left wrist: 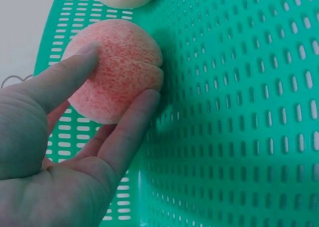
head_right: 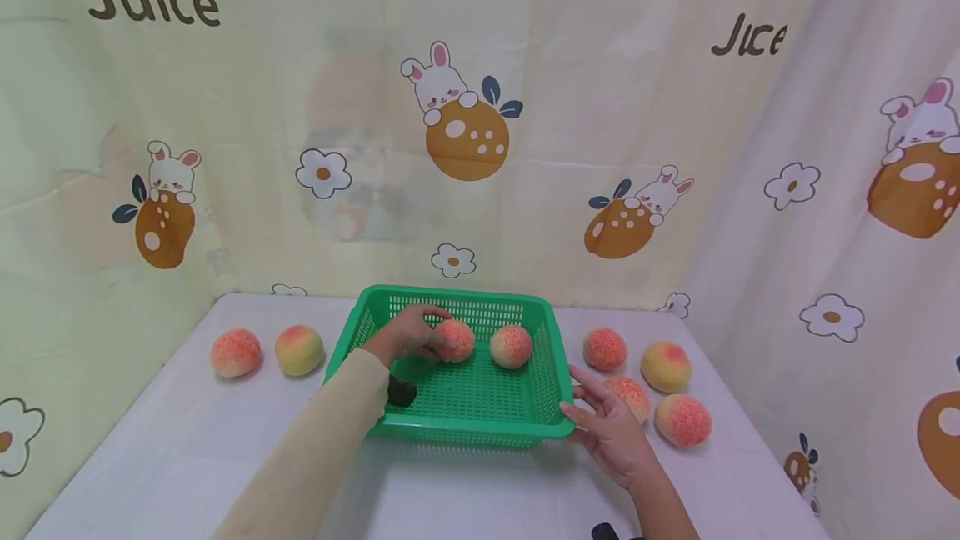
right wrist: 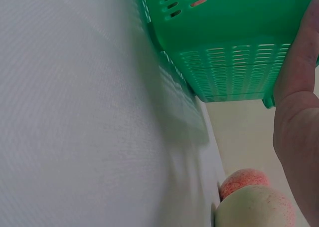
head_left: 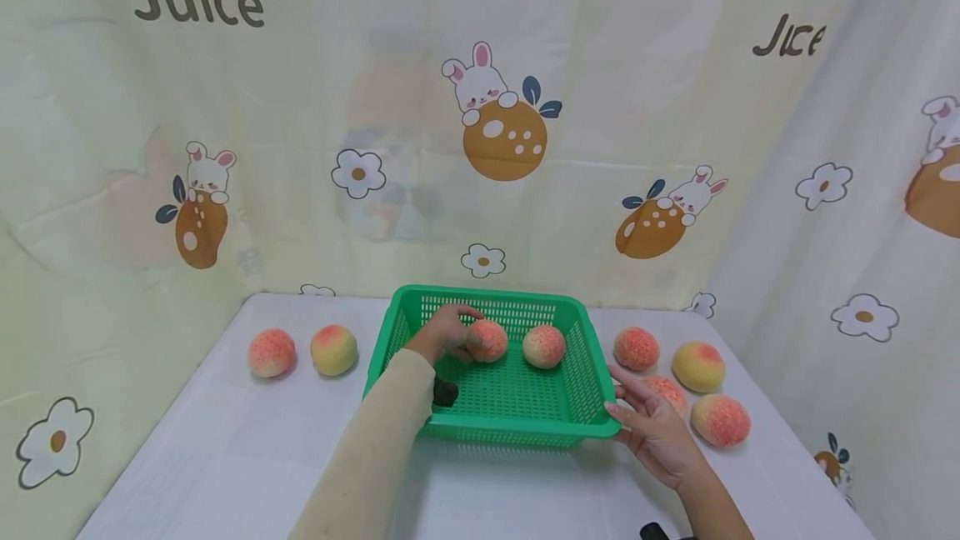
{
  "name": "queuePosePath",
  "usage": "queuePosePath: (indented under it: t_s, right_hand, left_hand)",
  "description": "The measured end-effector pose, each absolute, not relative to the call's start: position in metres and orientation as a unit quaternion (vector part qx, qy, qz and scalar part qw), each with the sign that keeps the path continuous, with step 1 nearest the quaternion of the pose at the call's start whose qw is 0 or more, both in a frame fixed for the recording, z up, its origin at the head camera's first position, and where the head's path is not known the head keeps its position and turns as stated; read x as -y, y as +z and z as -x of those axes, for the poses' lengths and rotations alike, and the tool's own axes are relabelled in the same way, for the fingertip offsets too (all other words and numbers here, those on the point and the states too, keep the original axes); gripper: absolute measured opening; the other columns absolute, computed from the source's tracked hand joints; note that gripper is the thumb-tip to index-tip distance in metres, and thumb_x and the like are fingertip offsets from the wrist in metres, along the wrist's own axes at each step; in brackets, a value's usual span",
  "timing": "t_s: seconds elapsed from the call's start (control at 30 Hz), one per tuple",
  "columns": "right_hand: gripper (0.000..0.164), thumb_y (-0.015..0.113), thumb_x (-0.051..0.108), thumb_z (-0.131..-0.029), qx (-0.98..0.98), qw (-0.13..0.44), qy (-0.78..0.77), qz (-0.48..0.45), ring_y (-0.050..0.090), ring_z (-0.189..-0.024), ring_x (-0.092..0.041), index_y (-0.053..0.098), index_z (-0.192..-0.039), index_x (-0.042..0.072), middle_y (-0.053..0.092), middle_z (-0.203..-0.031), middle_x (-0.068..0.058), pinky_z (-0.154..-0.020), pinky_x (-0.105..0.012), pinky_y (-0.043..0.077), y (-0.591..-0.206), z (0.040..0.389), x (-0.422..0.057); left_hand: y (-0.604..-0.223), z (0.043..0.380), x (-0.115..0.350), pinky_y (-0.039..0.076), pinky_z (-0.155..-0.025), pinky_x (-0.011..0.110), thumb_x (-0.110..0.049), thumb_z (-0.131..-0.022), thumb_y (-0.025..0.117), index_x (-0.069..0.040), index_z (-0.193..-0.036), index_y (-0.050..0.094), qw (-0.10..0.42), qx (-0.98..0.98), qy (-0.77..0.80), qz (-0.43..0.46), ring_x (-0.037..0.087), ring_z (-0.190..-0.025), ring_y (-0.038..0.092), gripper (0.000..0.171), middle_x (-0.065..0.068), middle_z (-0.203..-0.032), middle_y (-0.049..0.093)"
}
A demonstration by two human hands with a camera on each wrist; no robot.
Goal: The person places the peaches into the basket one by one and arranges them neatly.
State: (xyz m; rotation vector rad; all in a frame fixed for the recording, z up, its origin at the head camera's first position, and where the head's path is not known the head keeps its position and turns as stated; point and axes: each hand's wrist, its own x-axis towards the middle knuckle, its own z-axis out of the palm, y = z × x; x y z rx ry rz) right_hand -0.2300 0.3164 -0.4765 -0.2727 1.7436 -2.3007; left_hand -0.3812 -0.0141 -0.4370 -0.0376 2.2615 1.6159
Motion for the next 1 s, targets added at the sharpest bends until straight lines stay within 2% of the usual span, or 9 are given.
queuePosePath:
  t_s: [0.33, 0.5, 0.67, 0.9, 1.0]
  right_hand:
    - [0.067, 0.052, 0.0, -0.104, -0.592, 0.124, -0.79, 0.099, 0.068, -0.102, -0.006, 0.023, -0.164, 0.012, 0.057, -0.113, 0.006, -0.089, -0.028, 0.061, -0.478, 0.231, -0.316]
    - [0.07, 0.055, 0.002, -0.104, -0.604, 0.12, -0.785, 0.075, 0.068, -0.1, -0.005, 0.021, -0.164, 0.013, 0.055, -0.112, 0.007, -0.089, -0.028, 0.061, -0.477, 0.232, -0.315]
    - [0.071, 0.056, 0.002, -0.103, -0.609, 0.116, -0.782, 0.067, 0.069, -0.099, -0.005, 0.02, -0.164, 0.012, 0.055, -0.113, 0.007, -0.089, -0.027, 0.061, -0.477, 0.232, -0.314]
    - [0.071, 0.054, 0.002, -0.104, -0.603, 0.117, -0.786, 0.074, 0.068, -0.1, -0.005, 0.018, -0.164, 0.011, 0.055, -0.113, 0.006, -0.089, -0.027, 0.061, -0.476, 0.231, -0.314]
    - [0.071, 0.055, 0.001, -0.104, -0.6, 0.118, -0.787, 0.078, 0.068, -0.099, -0.005, 0.019, -0.164, 0.011, 0.055, -0.114, 0.006, -0.089, -0.027, 0.061, -0.476, 0.23, -0.314]
  left_hand:
    - [-0.431, 0.376, 0.023, 0.061, -0.091, 0.048, 0.003, -0.088, 0.075, -0.011, -0.142, 0.059, 0.182, -0.802, 0.569, -0.011, 0.035, -0.102, 0.07, 0.057, 0.024, -0.141, 0.053]
    - [-0.429, 0.376, 0.029, 0.062, -0.09, 0.048, 0.0, -0.09, 0.074, -0.011, -0.142, 0.058, 0.177, -0.808, 0.561, -0.024, 0.036, -0.099, 0.072, 0.055, 0.023, -0.134, 0.057]
    - [-0.422, 0.373, 0.04, 0.06, -0.092, 0.051, -0.001, -0.094, 0.07, -0.009, -0.145, 0.056, 0.195, -0.793, 0.575, -0.061, 0.037, -0.107, 0.071, 0.054, 0.024, -0.132, 0.059]
    - [-0.409, 0.366, 0.048, 0.056, -0.099, 0.054, -0.005, -0.097, 0.068, -0.01, -0.15, 0.05, 0.213, -0.758, 0.608, -0.103, 0.04, -0.12, 0.064, 0.056, 0.027, -0.145, 0.047]
    - [-0.405, 0.363, 0.049, 0.058, -0.096, 0.052, -0.005, -0.097, 0.068, -0.01, -0.149, 0.052, 0.21, -0.75, 0.618, -0.108, 0.041, -0.122, 0.063, 0.055, 0.029, -0.149, 0.045]
